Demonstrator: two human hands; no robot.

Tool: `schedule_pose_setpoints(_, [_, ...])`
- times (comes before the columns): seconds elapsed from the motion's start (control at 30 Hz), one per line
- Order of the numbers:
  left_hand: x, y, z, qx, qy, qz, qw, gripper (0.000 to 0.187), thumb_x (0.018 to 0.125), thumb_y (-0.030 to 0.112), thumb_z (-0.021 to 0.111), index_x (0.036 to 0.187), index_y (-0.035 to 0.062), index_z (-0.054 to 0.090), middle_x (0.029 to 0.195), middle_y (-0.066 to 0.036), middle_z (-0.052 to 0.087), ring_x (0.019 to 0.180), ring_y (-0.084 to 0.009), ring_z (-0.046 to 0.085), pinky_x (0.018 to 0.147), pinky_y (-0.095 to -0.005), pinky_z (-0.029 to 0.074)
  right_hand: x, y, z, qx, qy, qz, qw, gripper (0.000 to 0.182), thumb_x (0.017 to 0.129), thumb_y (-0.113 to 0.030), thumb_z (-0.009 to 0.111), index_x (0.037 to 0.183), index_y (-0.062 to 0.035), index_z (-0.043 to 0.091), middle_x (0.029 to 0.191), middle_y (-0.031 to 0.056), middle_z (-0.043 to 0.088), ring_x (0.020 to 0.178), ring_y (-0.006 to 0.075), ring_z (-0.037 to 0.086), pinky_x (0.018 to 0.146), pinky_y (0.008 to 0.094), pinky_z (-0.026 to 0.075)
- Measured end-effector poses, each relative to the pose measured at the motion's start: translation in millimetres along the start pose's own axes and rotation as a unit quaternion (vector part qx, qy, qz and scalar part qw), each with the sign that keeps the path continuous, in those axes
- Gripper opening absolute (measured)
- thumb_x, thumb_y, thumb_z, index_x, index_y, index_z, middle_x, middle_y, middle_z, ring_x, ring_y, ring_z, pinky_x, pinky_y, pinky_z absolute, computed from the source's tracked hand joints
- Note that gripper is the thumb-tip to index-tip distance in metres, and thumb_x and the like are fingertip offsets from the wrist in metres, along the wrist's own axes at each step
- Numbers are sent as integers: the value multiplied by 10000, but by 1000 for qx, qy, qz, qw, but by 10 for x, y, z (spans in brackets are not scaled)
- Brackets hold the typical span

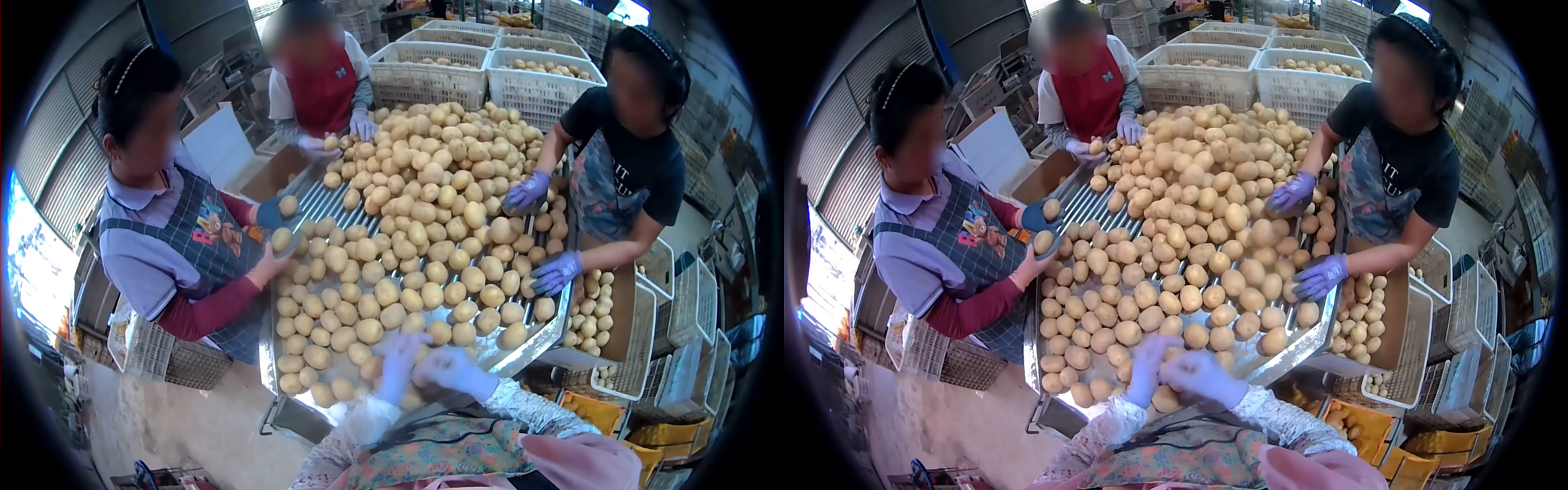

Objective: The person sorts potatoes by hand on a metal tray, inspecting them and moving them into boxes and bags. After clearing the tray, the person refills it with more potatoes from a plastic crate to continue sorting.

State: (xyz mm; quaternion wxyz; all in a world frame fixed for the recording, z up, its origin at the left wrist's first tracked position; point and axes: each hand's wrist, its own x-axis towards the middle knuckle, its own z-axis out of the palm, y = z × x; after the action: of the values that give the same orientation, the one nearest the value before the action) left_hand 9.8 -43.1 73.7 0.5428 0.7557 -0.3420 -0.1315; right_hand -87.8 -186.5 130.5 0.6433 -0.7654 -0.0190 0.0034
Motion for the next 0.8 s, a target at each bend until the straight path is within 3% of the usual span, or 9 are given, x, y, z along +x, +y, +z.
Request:
schedule_pose_setpoints(0.1, [-186, 62, 269, -211, -177, -158, 948, 330, 1027, 359, 600, 1019, 41, 687, 1025, -106, 651, 934, -209, 627, 875, -377, 490, 139, 4, -124, 316, 287, -15, 904, 323, 1054, -312, 582, 1017, -11, 695, 892, 16, 698, 810, 139, 655, 787, 308, 542])
schedule_pose_setpoints(0.17, [-297, -8, 609, -57, -208, 31, 976, 360, 1025, 342, 615, 918, 6, 688, 951, -118, 639, 847, -212, 615, 801, -356, 502, 246, 185, -94, 356, 310, -55, 880, 319, 1074, -311, 534, 1091, -21, 667, 941, 49, 700, 834, 150, 657, 806, 327, 547])
schedule_pose_setpoints(0.27, [-454, 203, 623, -139, -192, -173, 956, 283, 1046, 276, 600, 1005, 9, 684, 895, -49, 606, 829, -143, 573, 768, -315, 484, 218, 208, -48, 432, 272, -48, 858, 382, 1092, -353, 464, 1150, -16, 633, 1067, 73, 684, 951, 186, 650, 913, 365, 526])
schedule_pose_setpoints(0.37, [-483, 375, 487, -239, -219, -22, 946, 272, 1024, 258, 640, 917, 10, 671, 884, -74, 624, 830, -178, 607, 784, -347, 495, 148, 277, -14, 449, 184, -71, 871, 380, 1088, -349, 468, 1243, -29, 603, 1202, 81, 644, 1133, 199, 607, 1040, 390, 470])
schedule_pose_setpoints(0.5, [-648, -58, 353, -34, -333, -30, 942, 192, 1014, 232, 630, 975, 68, 721, 983, -105, 672, 872, -249, 635, 799, -364, 502, 270, 537, -26, 111, 111, -7, 988, 392, 1026, -343, 571, 1320, -86, 604, 1342, 91, 589, 1255, 241, 557, 1086, 445, 437])
schedule_pose_setpoints(0.53, [-794, -136, 236, 76, -192, 101, 973, 192, 1002, 241, 623, 1090, 98, 717, 1090, -119, 669, 958, -279, 635, 865, -397, 495, 317, 566, -49, -156, 24, -123, 980, 401, 984, -344, 609, 1327, -135, 613, 1372, 97, 577, 1266, 274, 553, 1102, 482, 416])
schedule_pose_setpoints(0.57, [-924, -188, 66, 184, -44, 229, 955, 264, 990, 249, 617, 1205, 129, 712, 1197, -133, 665, 1045, -310, 635, 930, -431, 487, 358, 611, -66, -408, -62, -228, 882, 424, 943, -345, 647, 1333, -183, 621, 1402, 104, 566, 1277, 306, 549, 1117, 518, 395])
schedule_pose_setpoints(0.63, [-1194, -253, -481, 422, -69, 133, 894, 473, 963, 311, 612, 1413, 167, 595, 1407, -162, 568, 1257, -356, 557, 1070, -545, 391, 175, 770, -4, -401, -98, -244, 877, 462, 866, -374, 702, 1315, -279, 650, 1452, 114, 538, 1312, 360, 519, 1145, 570, 346])
schedule_pose_setpoints(0.8, [-1714, -762, -1213, 443, -84, 22, 892, 549, 908, 391, 634, 1378, 108, 601, 1491, -147, 489, 1396, -400, 424, 1132, -605, 306, -97, 936, -64, -446, -105, -231, 859, 486, 828, -462, 726, 1286, -304, 686, 1491, 118, 517, 1377, 386, 461, 1174, 595, 296])
